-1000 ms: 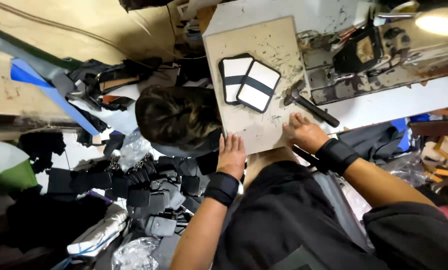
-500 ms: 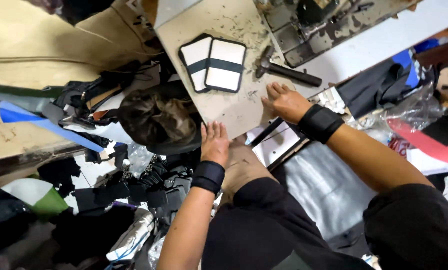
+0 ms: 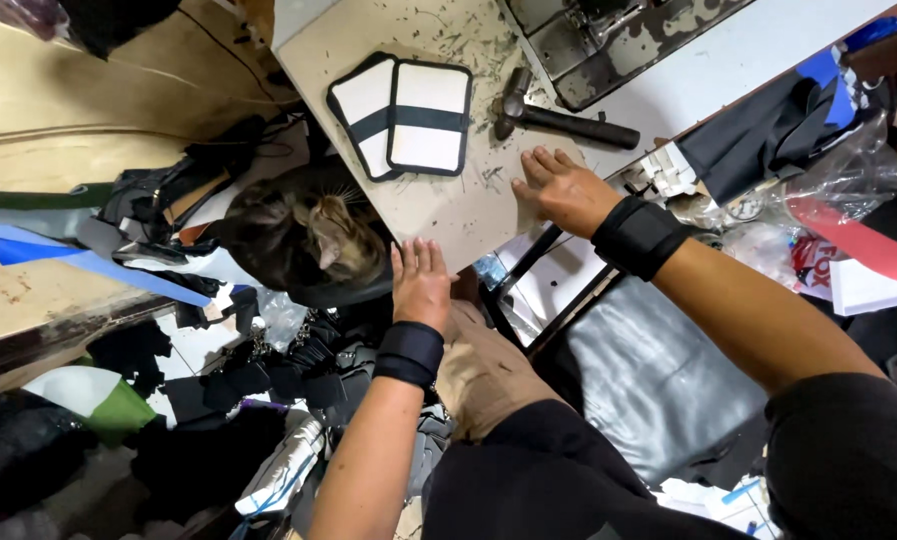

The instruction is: The person assembles small fabric-and-leather wallets at a workbench. They hold each wallet, hammer rivets to secure the elastic band, attach a keyring clasp to a leather piece, and set finished wallets on the table. They briefly reach under the table for supplies and reposition leather pieces before continuing.

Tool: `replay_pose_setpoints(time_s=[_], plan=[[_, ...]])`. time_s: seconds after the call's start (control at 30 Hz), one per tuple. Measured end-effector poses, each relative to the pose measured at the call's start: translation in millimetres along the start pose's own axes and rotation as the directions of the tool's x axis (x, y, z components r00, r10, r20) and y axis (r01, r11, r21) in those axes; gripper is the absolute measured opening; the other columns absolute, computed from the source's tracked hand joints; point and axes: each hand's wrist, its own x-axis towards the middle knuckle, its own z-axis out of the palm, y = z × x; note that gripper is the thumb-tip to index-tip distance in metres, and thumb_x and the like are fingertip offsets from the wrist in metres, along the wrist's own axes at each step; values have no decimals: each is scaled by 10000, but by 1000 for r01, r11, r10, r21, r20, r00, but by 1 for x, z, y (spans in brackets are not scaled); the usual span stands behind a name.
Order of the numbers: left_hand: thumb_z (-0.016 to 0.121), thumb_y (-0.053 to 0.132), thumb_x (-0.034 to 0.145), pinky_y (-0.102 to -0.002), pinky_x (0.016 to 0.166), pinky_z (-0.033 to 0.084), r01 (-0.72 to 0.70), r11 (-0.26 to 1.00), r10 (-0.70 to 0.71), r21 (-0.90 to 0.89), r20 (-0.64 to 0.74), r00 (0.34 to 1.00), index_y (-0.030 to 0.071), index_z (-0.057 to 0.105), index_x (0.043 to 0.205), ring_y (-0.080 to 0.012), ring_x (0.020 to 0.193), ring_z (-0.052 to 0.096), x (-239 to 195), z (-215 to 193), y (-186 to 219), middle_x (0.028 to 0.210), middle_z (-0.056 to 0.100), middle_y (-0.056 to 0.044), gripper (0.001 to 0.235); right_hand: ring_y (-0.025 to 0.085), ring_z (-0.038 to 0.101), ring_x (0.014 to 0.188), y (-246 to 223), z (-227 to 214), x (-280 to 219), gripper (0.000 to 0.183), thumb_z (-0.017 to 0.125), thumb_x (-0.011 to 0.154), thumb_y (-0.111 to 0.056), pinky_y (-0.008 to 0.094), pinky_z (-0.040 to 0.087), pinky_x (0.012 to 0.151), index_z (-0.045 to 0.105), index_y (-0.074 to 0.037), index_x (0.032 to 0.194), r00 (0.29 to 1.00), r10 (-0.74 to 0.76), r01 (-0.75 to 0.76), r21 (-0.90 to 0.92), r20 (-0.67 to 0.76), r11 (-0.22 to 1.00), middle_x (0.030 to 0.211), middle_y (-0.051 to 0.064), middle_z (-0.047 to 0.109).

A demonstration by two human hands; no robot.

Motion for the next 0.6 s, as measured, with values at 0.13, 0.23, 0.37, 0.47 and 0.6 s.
replay_pose_setpoints(time_s=[0.13, 0.23, 0.37, 0.47, 0.6], plan=[[552, 548, 985, -634, 1237, 162, 0, 1000, 0, 0, 8, 1000, -23, 472, 1492, -495, 1409, 423, -2, 8, -1, 1470, 531, -272, 768, 397, 633, 1288, -9, -15, 4, 343, 688, 877, -152, 513, 522, 1046, 748, -173, 1214, 1000, 16, -17, -60, -6, 998, 1361, 226, 672], [575, 531, 970, -636, 1235, 162, 24, 999, -24, 34, 18, 1000, -34, 492, 1468, -499, 1394, 442, -4, -3, 4, 1448, 541, -286, 758, 404, 620, 1302, -3, 3, 3, 394, 693, 862, -171, 525, 513, 1061, 739, -174, 1253, 1000, -3, 4, -55, 16, 998, 1375, 235, 660], [572, 508, 970, -654, 1248, 119, 40, 999, -40, 13, 35, 999, -66, 479, 1457, -526, 1392, 430, -3, -9, 8, 1445, 530, -313, 759, 432, 612, 1299, -2, -8, 3, 391, 663, 886, -149, 538, 520, 1052, 724, -166, 1272, 999, -28, 28, 5, 34, 1000, 1376, 269, 644], [558, 520, 982, -640, 1254, 115, 47, 999, -47, -20, 29, 998, -61, 463, 1472, -521, 1410, 409, 0, -6, 6, 1463, 513, -312, 766, 432, 605, 1313, 4, 1, 1, 402, 647, 903, -176, 547, 507, 1065, 703, -174, 1301, 998, -10, 7, 42, 65, 999, 1379, 268, 647], [599, 435, 960, -657, 1231, 162, 4, 999, -5, 44, 21, 1000, -79, 488, 1432, -552, 1367, 432, 0, -6, 6, 1429, 520, -340, 706, 500, 535, 1338, 9, 11, -2, 594, 759, 822, -344, 567, 451, 1116, 643, -108, 1354, 988, -44, 34, 66, 145, 997, 1420, 342, 553]])
